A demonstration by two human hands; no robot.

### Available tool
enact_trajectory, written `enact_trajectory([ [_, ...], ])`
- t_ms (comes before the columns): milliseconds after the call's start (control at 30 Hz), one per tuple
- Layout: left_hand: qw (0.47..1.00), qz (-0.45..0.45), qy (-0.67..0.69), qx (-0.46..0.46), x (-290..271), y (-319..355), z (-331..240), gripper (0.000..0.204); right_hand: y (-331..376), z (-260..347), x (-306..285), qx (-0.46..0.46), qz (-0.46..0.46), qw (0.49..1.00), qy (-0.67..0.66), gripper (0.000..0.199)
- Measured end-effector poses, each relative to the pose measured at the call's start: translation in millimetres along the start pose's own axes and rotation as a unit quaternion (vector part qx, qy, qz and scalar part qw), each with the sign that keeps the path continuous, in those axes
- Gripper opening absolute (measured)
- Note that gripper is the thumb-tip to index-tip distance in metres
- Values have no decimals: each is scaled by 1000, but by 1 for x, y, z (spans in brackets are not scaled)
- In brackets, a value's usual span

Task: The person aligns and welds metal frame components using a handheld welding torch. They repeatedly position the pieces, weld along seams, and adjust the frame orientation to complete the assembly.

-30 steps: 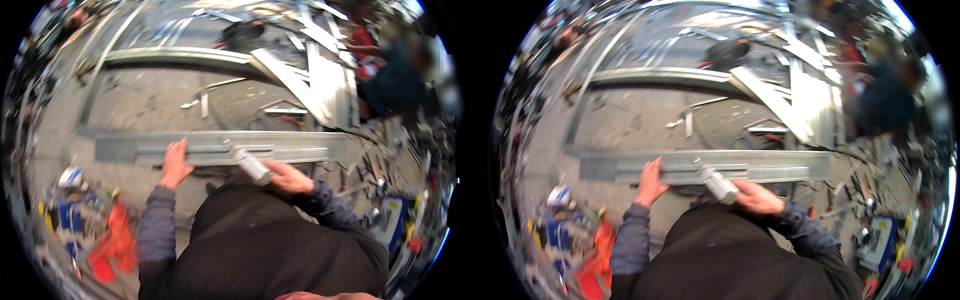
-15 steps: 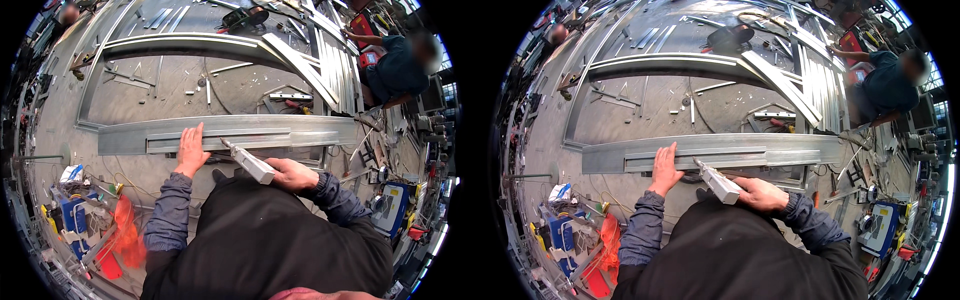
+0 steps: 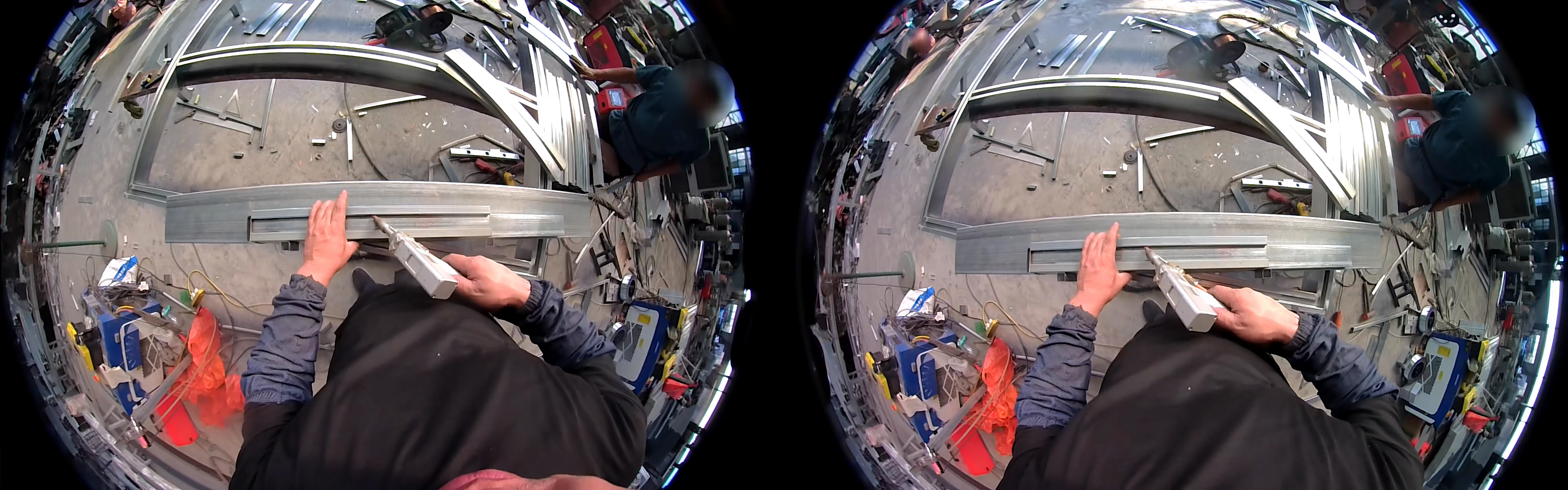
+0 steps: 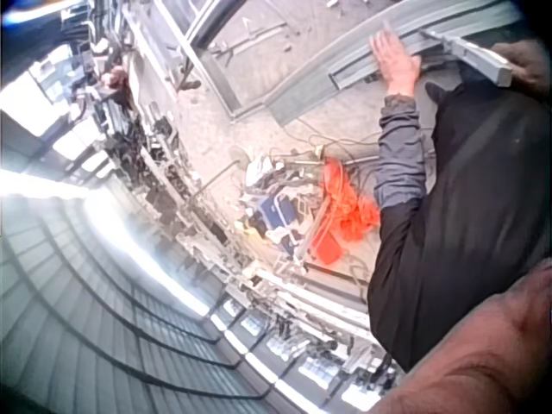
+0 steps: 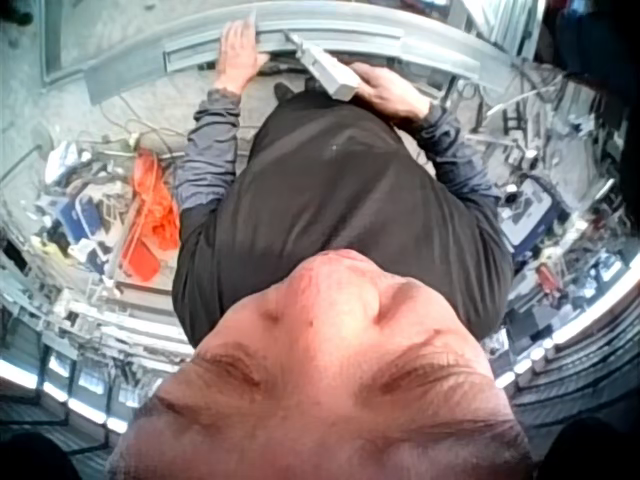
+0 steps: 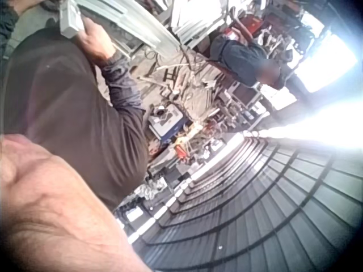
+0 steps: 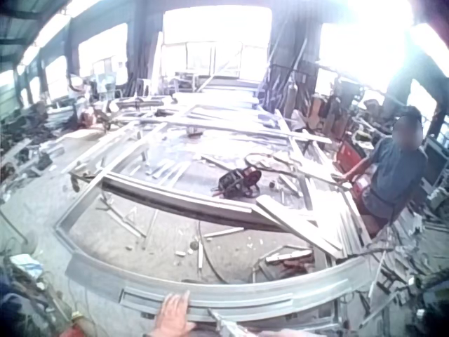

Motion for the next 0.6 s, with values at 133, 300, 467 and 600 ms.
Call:
enact_trajectory([
  [133, 1000, 1, -5, 3, 1, -1, 0, 124, 1, 0, 2, -6, -13, 1000, 11, 43],
  [300, 1000, 7, -22, -4, -4, -3, -3, 126, -1, -2, 0, -12, 1, 1000, 15, 46],
  [467, 998, 19, -65, 8, -10, -9, -7, 129, -1, -6, 2, -15, -7, 1000, 15, 45],
  [600, 996, 22, -80, 11, -12, -12, -8, 130, -1, -7, 2, -22, -10, 1000, 15, 46],
])
Point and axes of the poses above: each hand's wrist, its own y-axis away from the middle knuckle, its own x-axis out of the palm, z = x × y, the point moved 1 cm from there along -y, towards the middle knuckle, and after that the axes turned 4 degrees about -z, right-handed, at the moved point
